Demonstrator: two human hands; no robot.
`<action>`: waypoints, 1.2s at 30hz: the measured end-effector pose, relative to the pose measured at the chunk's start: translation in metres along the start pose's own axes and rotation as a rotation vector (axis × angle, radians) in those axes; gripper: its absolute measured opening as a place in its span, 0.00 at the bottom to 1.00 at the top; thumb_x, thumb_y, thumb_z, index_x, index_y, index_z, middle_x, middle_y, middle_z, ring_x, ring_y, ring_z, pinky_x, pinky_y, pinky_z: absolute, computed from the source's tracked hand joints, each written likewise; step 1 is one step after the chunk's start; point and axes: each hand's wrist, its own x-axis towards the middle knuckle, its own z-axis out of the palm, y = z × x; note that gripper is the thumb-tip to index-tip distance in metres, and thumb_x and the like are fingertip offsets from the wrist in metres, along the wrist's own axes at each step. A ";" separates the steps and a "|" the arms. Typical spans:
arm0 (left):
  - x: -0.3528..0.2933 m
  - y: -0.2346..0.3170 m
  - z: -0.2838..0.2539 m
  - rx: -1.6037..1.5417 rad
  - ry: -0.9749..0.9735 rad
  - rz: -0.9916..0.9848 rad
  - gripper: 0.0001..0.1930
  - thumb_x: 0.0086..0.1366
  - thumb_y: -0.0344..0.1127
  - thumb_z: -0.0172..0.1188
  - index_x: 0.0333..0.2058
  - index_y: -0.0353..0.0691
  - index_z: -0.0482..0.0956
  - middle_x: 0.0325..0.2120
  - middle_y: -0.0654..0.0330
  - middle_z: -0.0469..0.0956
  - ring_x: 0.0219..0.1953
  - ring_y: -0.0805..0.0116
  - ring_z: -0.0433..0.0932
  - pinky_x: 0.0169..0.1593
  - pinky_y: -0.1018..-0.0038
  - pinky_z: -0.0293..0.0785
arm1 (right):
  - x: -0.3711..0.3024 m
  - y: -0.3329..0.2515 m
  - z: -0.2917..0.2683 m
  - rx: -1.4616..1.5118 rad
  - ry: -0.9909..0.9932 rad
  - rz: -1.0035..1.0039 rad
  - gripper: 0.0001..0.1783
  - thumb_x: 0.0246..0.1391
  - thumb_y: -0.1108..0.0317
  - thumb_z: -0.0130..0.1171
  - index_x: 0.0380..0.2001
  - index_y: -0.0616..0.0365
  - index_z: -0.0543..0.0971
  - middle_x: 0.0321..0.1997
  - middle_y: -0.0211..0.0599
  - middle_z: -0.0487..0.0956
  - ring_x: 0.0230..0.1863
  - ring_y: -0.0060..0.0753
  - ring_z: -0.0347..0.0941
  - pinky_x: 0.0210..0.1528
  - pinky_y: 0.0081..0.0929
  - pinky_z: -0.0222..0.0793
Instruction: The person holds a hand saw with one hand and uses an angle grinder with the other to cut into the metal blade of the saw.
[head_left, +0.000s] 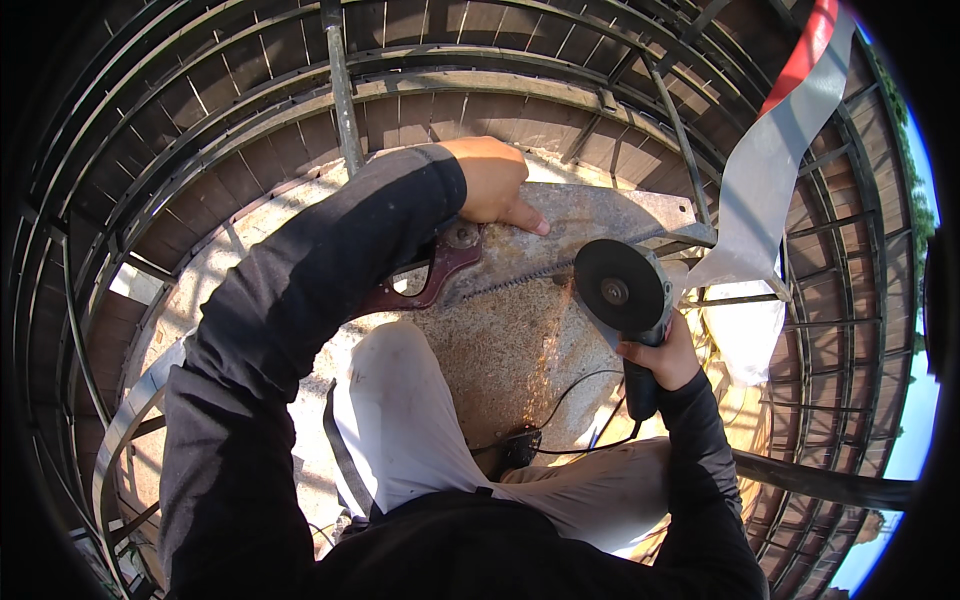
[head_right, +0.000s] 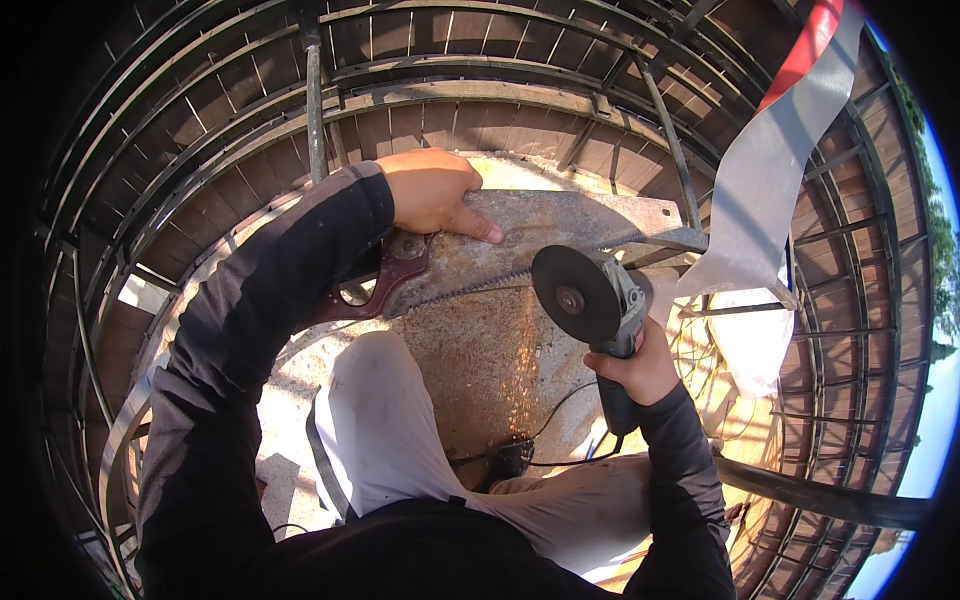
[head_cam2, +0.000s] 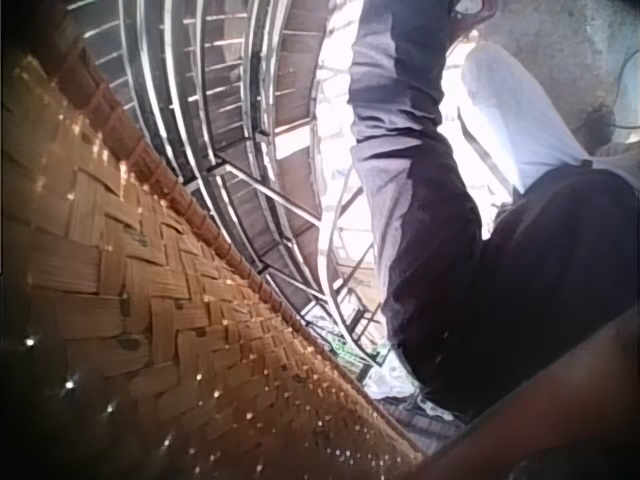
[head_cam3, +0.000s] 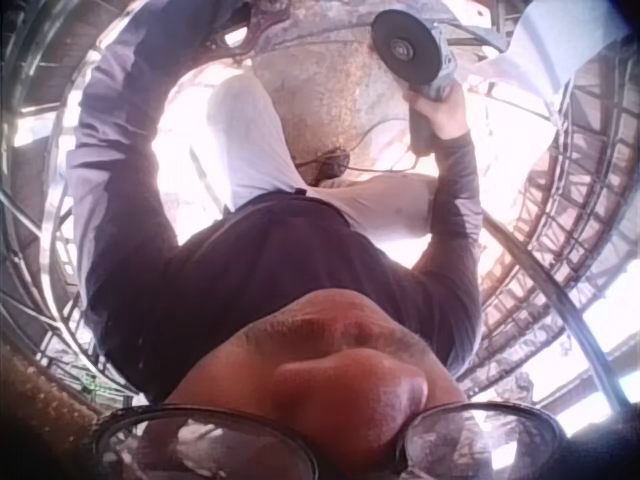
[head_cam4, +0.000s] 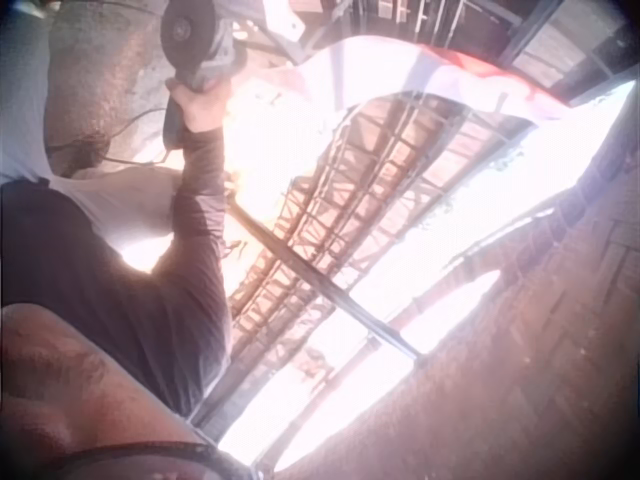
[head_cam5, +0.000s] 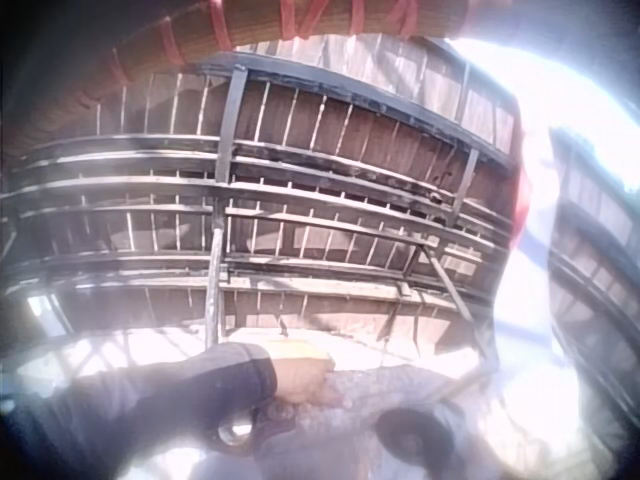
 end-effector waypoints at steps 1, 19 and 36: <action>0.000 0.000 0.000 0.000 0.005 0.005 0.43 0.61 0.71 0.60 0.41 0.24 0.83 0.34 0.38 0.82 0.40 0.42 0.83 0.47 0.57 0.78 | 0.000 -0.001 0.000 -0.004 0.000 0.005 0.18 0.41 0.74 0.73 0.38 0.59 0.79 0.34 0.31 0.81 0.35 0.25 0.77 0.41 0.27 0.74; 0.001 -0.001 0.002 -0.030 -0.025 -0.028 0.42 0.60 0.70 0.61 0.44 0.25 0.82 0.38 0.36 0.82 0.45 0.40 0.82 0.51 0.57 0.77 | 0.000 -0.002 0.003 -0.017 0.010 -0.012 0.22 0.41 0.75 0.74 0.41 0.61 0.78 0.35 0.30 0.82 0.36 0.24 0.77 0.44 0.27 0.74; -0.002 0.004 -0.003 -0.031 -0.021 -0.047 0.44 0.59 0.71 0.61 0.46 0.26 0.82 0.37 0.37 0.82 0.43 0.42 0.83 0.50 0.58 0.77 | -0.008 -0.005 -0.003 -0.022 0.037 -0.014 0.23 0.40 0.74 0.74 0.41 0.61 0.77 0.35 0.29 0.81 0.37 0.24 0.76 0.46 0.27 0.73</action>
